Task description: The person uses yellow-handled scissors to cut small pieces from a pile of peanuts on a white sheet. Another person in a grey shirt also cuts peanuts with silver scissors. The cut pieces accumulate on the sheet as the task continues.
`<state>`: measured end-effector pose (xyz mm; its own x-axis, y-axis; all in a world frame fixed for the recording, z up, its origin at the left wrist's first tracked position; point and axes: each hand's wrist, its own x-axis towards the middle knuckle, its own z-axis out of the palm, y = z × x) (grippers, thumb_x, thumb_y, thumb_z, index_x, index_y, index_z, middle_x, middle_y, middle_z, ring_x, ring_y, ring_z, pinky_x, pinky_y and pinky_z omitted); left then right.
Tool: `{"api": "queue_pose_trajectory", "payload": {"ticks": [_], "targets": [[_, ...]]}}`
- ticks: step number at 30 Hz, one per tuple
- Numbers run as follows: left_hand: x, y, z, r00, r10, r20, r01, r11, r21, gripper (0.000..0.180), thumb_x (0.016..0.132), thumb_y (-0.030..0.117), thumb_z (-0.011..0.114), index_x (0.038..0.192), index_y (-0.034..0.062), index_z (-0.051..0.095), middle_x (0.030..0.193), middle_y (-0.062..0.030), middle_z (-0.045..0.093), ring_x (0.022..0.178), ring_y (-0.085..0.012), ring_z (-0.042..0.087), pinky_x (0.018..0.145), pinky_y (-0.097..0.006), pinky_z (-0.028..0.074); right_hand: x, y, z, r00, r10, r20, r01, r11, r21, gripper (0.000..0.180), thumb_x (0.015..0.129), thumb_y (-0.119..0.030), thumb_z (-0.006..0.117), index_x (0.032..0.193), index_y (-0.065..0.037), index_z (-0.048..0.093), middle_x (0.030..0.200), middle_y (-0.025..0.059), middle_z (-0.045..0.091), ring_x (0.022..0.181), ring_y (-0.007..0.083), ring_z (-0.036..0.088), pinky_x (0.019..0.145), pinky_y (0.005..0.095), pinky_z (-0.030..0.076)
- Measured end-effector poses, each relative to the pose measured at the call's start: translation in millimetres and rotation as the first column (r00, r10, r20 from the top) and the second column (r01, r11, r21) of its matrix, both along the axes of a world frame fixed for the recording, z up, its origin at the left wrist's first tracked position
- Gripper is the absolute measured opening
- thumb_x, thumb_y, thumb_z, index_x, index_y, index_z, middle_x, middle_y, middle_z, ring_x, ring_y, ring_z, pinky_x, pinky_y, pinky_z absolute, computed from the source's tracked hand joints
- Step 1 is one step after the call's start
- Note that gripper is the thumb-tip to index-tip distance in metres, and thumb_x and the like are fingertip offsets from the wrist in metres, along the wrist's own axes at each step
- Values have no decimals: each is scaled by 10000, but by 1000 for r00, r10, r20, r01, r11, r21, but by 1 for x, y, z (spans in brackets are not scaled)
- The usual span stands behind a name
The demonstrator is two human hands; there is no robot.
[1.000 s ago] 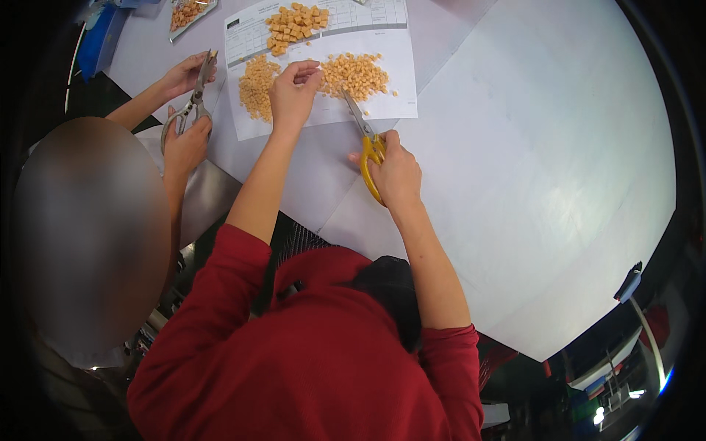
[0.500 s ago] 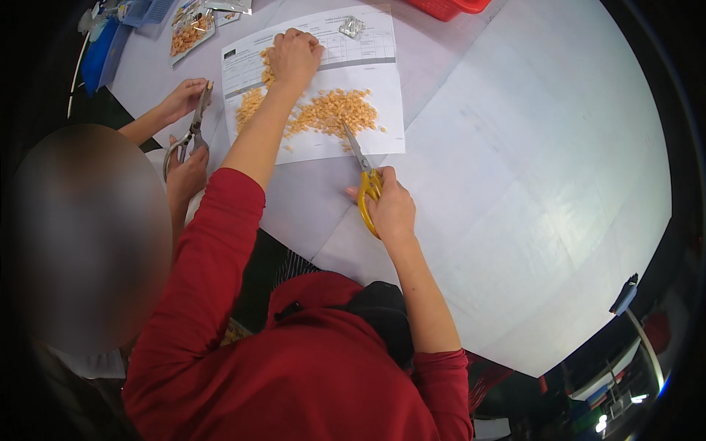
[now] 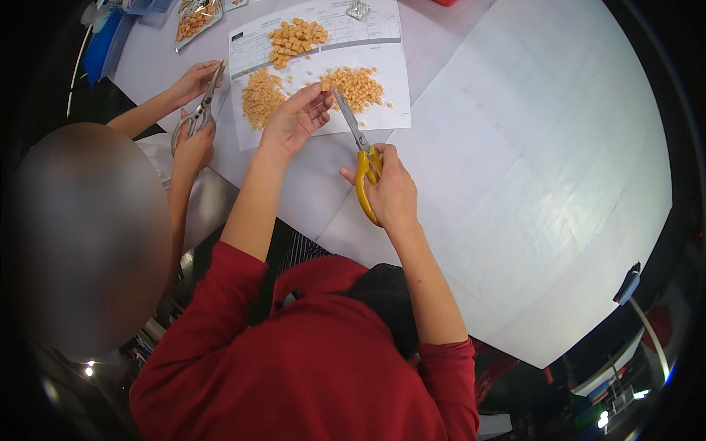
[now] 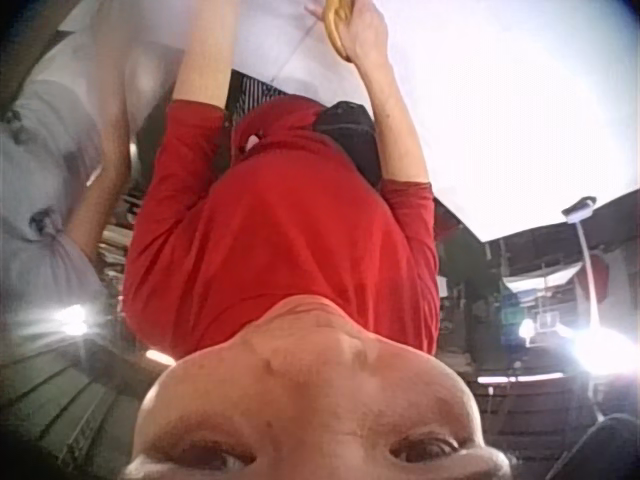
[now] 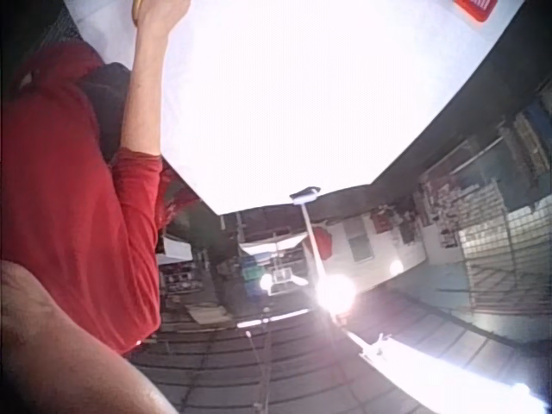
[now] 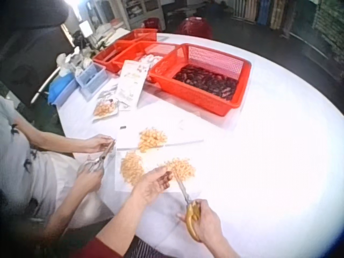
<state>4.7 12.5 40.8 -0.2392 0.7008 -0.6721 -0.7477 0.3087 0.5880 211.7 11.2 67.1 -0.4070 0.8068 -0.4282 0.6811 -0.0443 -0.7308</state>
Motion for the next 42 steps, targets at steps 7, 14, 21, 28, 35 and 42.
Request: {"api": "queue_pose_trajectory", "payload": {"ticks": [7, 14, 21, 28, 35, 42], "targets": [[15, -31, -8, 990, 140, 33, -140, 990, 10, 194, 872, 199, 662, 1015, 88, 592, 1000, -39, 651, 920, -131, 586, 797, -290, 464, -5, -20, 13, 994, 61, 88, -61, 998, -4, 653, 772, -465, 736, 1181, -33, 467, 1036, 159, 638, 915, 317, 639, 777, 395, 498], [35, -43, -14, 950, 303, 82, -302, 953, -20, 198, 868, 182, 659, 1036, 102, 592, 983, -10, 623, 940, -139, 567, 827, -317, 433, -10, -30, 8, 988, 87, 128, -95, 994, 61, 683, 752, -531, 717, 1161, -36, 484, 1045, 179, 626, 875, 358, 642, 707, 430, 508], [41, -47, 3, 957, 246, -154, -249, 969, 3, 214, 875, 150, 656, 1074, 74, 635, 994, -9, 647, 921, -125, 580, 795, -287, 447, -9, -32, 5, 991, 91, 96, -93, 995, 21, 671, 757, -521, 718, 1148, -30, 480, 1020, 189, 633, 877, 375, 640, 712, 441, 505], [38, -47, -6, 939, 219, -265, -226, 974, 4, 206, 882, 115, 645, 1080, 55, 655, 963, -17, 667, 877, -119, 610, 743, -255, 464, -11, -29, 4, 991, 108, 83, -108, 994, 3, 659, 766, -518, 714, 1134, -21, 486, 990, 197, 637, 877, 384, 638, 714, 445, 502], [34, -45, -12, 933, 181, -310, -196, 980, -16, 193, 876, 112, 656, 1051, 31, 667, 945, -34, 674, 850, -123, 624, 732, -248, 478, -11, -22, 4, 987, 124, 105, -121, 992, -32, 636, 770, -499, 721, 1111, -9, 503, 901, 207, 657, 840, 374, 649, 718, 426, 500], [38, -42, -27, 950, 172, -261, -203, 975, -96, 233, 875, 118, 668, 1081, 15, 635, 962, -53, 665, 878, -153, 634, 764, -268, 503, -9, -19, -16, 987, 120, 108, -110, 990, -89, 657, 755, -540, 712, 1088, -12, 507, 858, 232, 660, 805, 418, 643, 667, 464, 500]]}}
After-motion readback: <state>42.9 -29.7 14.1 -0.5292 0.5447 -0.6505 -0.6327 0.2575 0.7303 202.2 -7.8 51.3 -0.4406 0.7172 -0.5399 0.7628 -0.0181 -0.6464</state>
